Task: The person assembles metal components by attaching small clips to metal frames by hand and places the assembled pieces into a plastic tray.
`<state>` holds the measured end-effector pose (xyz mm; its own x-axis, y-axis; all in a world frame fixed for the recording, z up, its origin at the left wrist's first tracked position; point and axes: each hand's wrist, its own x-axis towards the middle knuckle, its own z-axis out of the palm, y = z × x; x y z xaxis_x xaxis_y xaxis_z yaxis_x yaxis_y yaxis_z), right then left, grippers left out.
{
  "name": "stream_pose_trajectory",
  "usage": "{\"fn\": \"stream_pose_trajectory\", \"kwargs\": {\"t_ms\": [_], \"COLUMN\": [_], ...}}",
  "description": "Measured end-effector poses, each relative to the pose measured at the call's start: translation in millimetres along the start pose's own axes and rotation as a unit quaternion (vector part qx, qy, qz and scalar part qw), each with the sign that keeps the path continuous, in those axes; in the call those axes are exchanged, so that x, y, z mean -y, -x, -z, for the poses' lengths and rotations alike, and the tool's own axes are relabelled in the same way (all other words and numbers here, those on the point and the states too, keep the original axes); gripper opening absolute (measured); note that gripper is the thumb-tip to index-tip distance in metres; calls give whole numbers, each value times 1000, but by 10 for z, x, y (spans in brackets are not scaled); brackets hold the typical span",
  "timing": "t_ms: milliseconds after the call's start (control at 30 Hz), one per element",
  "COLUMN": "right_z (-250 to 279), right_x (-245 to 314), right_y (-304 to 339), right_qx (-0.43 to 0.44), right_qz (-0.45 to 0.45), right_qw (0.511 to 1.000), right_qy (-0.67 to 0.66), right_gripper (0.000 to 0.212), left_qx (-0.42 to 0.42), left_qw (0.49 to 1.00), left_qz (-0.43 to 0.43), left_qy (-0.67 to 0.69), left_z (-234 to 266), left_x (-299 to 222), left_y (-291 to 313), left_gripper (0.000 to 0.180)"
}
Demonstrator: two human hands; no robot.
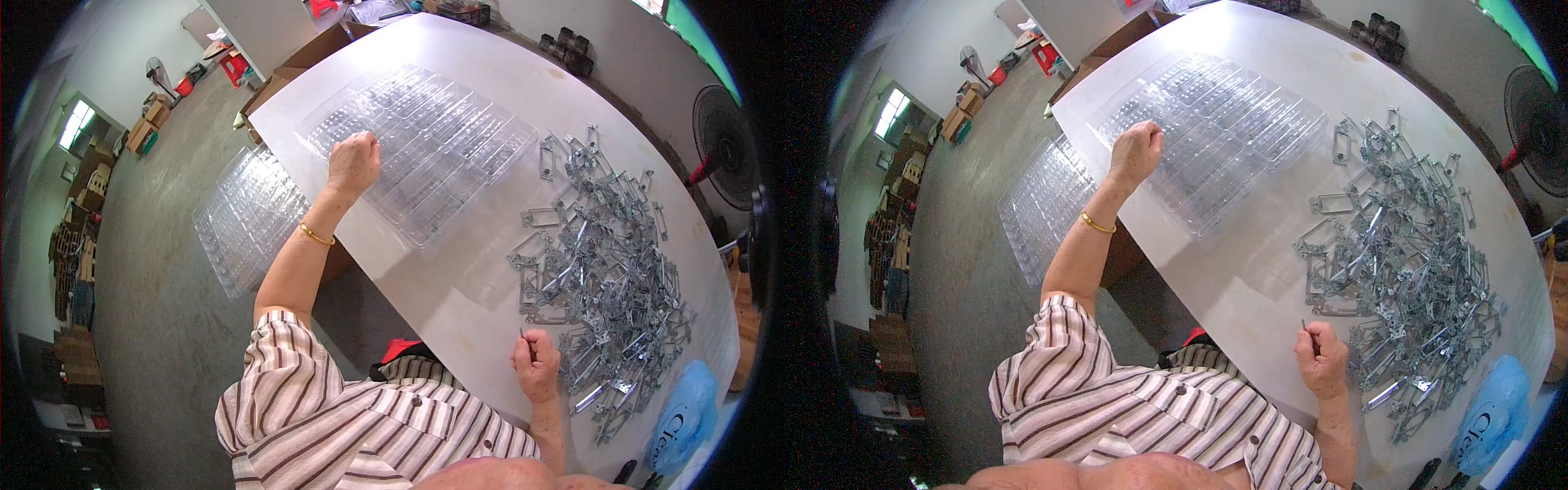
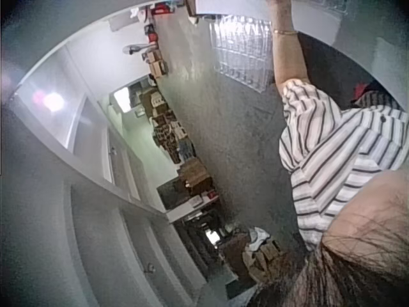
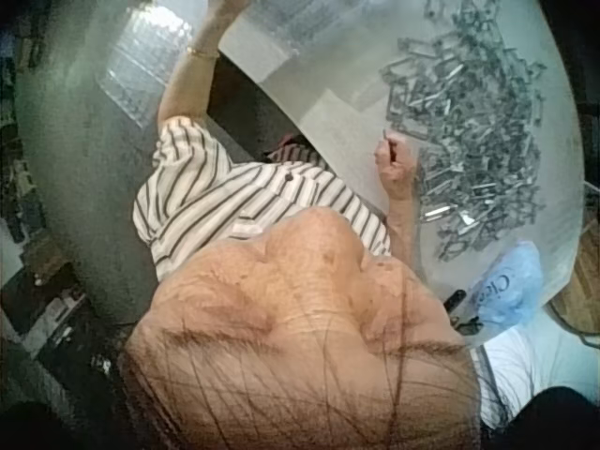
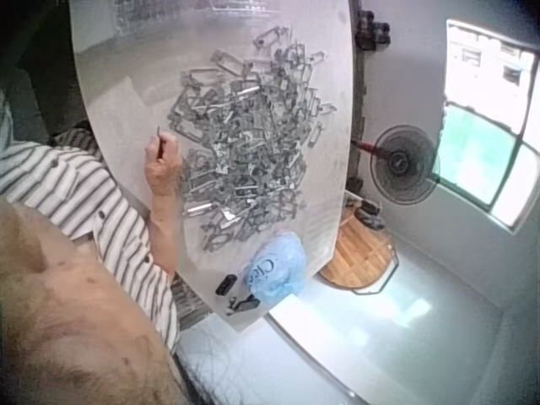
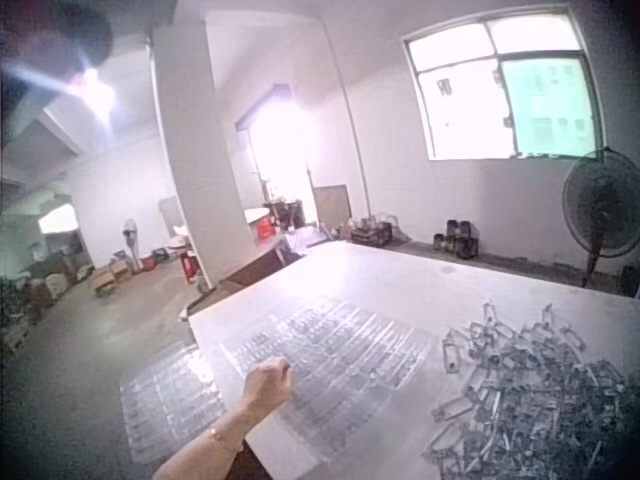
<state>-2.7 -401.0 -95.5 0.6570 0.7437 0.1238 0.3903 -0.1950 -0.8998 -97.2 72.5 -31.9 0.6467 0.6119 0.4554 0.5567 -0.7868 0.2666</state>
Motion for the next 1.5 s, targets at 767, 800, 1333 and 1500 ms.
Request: {"fn": "stream_pose_trajectory", "kwargs": {"t_ms": [767, 800, 1333, 1500], "right_z": [44, 40, 156, 153], "right_x": [37, 47, 162, 279], "right_y": [75, 56, 33, 8], "right_qx": [-24, -18, 7, 9], "right_qz": [-36, -31, 9, 12], "right_qw": [999, 999, 1000, 1000], "right_qy": [19, 6, -4, -1], "right_gripper": [7, 7, 10, 9], "left_qx": [9, 12, 13, 91], "left_qw": [1000, 1000, 762, 479], "left_qz": [14, 14, -279, -315], "left_qy": [24, 21, 585, 814], "left_z": [-97, -101, 957, 1378], "left_x": [0, 16, -2039, -2849], "left_y": [-6, -17, 768, 1029], "left_gripper": [17, 18, 36, 54]}}
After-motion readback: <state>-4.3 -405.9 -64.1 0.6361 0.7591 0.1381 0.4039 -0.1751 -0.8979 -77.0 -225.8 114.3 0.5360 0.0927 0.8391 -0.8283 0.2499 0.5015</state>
